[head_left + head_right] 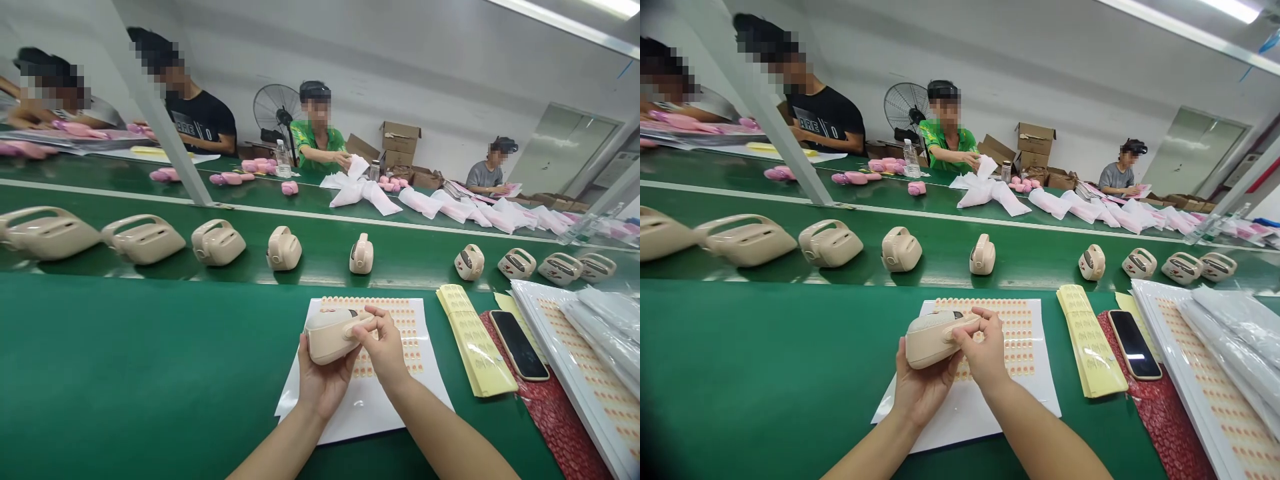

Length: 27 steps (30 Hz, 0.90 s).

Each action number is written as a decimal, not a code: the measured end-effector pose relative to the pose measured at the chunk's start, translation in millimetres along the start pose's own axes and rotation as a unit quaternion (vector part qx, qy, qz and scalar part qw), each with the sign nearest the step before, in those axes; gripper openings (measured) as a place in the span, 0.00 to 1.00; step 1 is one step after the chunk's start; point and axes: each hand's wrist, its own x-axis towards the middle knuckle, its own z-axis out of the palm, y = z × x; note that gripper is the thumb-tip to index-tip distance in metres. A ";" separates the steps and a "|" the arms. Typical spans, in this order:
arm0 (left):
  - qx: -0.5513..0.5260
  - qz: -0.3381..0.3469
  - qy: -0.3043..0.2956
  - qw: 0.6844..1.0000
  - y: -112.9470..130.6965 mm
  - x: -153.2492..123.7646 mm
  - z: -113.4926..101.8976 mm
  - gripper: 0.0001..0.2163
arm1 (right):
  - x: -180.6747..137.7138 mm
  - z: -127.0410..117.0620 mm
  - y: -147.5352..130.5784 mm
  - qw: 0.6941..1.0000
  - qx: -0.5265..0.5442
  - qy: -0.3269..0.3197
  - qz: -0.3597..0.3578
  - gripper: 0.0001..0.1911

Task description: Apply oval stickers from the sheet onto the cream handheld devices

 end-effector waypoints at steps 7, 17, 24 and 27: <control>0.000 0.008 0.006 1.000 -0.5 0.1 -1.1 0.22 | -6.1 5.7 1.5 0.997 -0.021 0.038 -0.058 0.09; 0.010 0.021 0.104 0.994 -1.3 -1.6 10.0 0.24 | -2.9 -2.0 5.1 0.986 -0.134 0.017 -0.095 0.19; -0.006 -0.014 0.017 1.000 6.1 -3.3 -4.8 0.24 | 46.2 -60.4 -7.6 0.929 -0.297 -0.222 -0.007 0.09; -0.005 -0.020 0.005 1.000 10.1 -2.6 -14.3 0.24 | 72.7 -88.8 0.1 0.914 -0.398 -0.078 0.011 0.12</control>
